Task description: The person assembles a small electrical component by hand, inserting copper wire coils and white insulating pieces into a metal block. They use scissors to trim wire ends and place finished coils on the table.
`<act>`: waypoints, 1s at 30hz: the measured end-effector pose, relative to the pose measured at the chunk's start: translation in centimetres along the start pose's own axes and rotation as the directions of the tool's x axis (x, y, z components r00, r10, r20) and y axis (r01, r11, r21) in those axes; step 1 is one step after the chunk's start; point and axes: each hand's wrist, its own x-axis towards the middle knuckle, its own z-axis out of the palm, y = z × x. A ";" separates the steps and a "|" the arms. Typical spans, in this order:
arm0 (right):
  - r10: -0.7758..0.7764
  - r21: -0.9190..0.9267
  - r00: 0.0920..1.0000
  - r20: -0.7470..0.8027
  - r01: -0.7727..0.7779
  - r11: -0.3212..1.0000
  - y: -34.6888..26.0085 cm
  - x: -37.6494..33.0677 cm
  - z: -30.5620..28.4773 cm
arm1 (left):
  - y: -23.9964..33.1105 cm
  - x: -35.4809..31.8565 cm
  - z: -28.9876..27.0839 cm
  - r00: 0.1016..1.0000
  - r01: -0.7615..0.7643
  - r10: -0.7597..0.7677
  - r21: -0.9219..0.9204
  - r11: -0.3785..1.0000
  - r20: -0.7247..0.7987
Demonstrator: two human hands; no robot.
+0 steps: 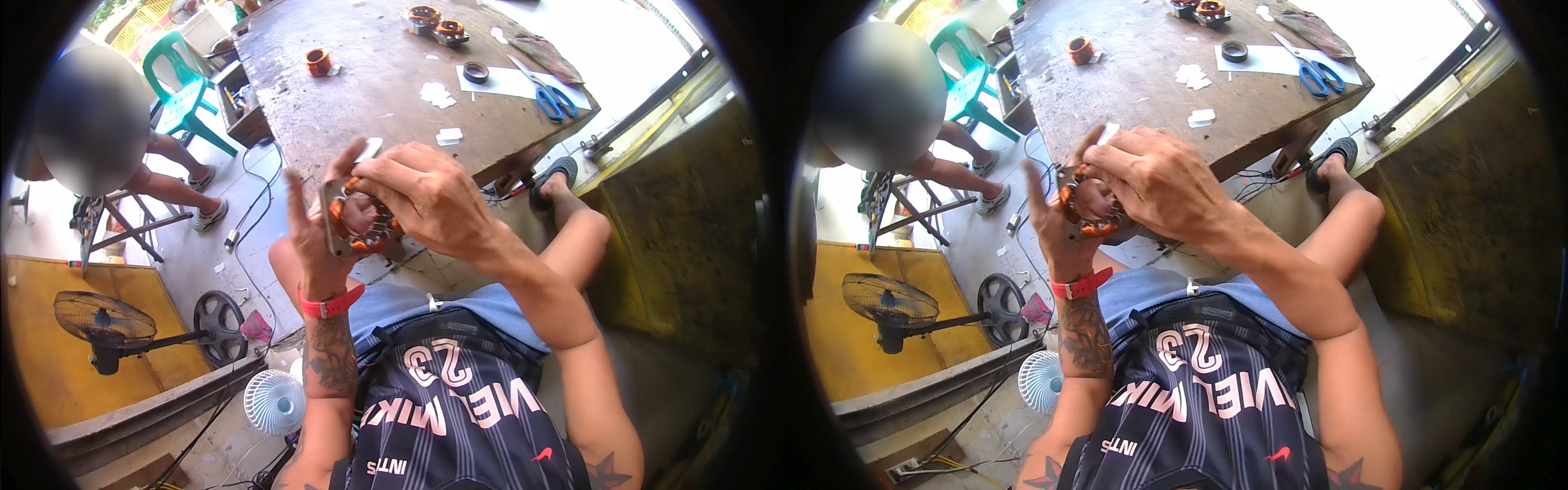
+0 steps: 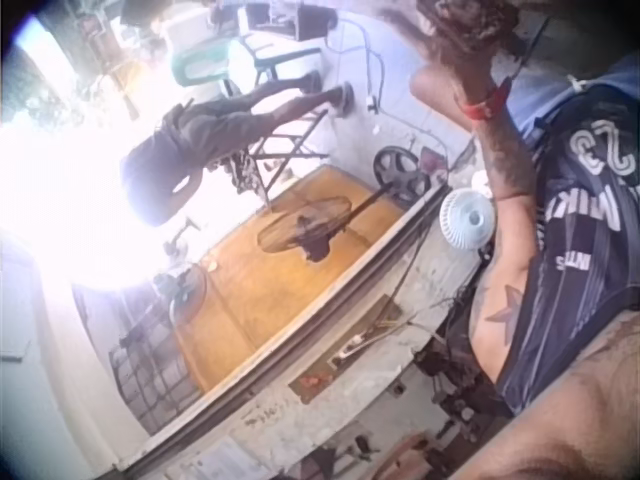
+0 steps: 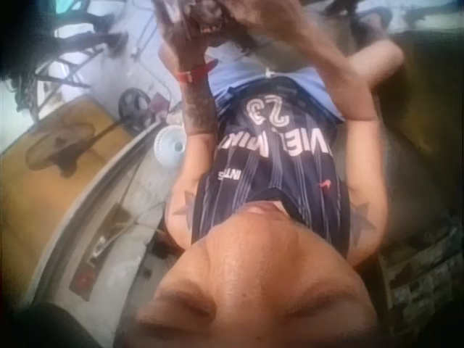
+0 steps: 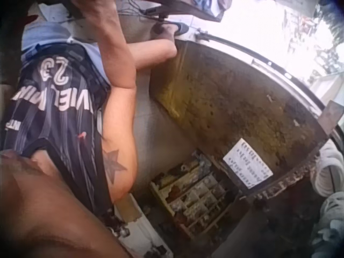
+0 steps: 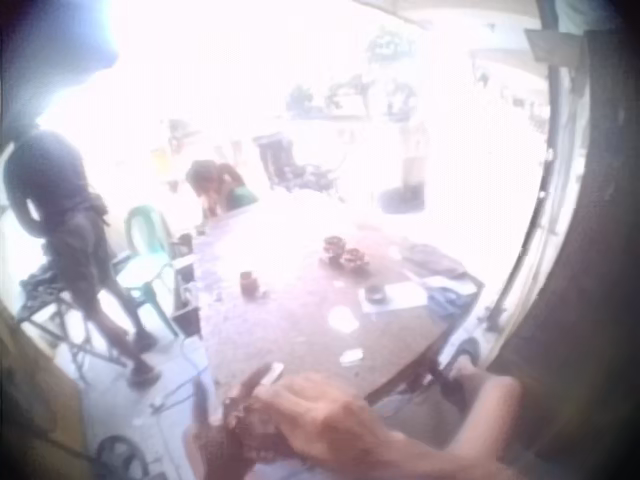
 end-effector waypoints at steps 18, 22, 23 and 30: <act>0.572 -0.699 0.812 -0.119 -0.477 0.532 19.4 3.2 -5.6 | 1.1 0.1 -2.4 0.696 -0.204 0.543 0.595 0.778 -0.471; 0.705 -0.685 0.708 0.034 -0.497 0.532 24.1 3.6 -6.1 | 2.4 0.9 -2.7 0.721 -0.170 0.524 0.617 0.768 -0.453; 0.637 -0.670 0.770 0.046 -0.449 0.591 23.8 3.6 -6.3 | 2.7 1.1 -2.7 0.724 -0.160 0.524 0.630 0.760 -0.448; 0.520 0.250 0.851 0.069 -0.519 0.817 12.3 2.1 -1.9 | 4.2 3.5 -3.0 0.719 -0.119 0.528 0.669 0.734 -0.452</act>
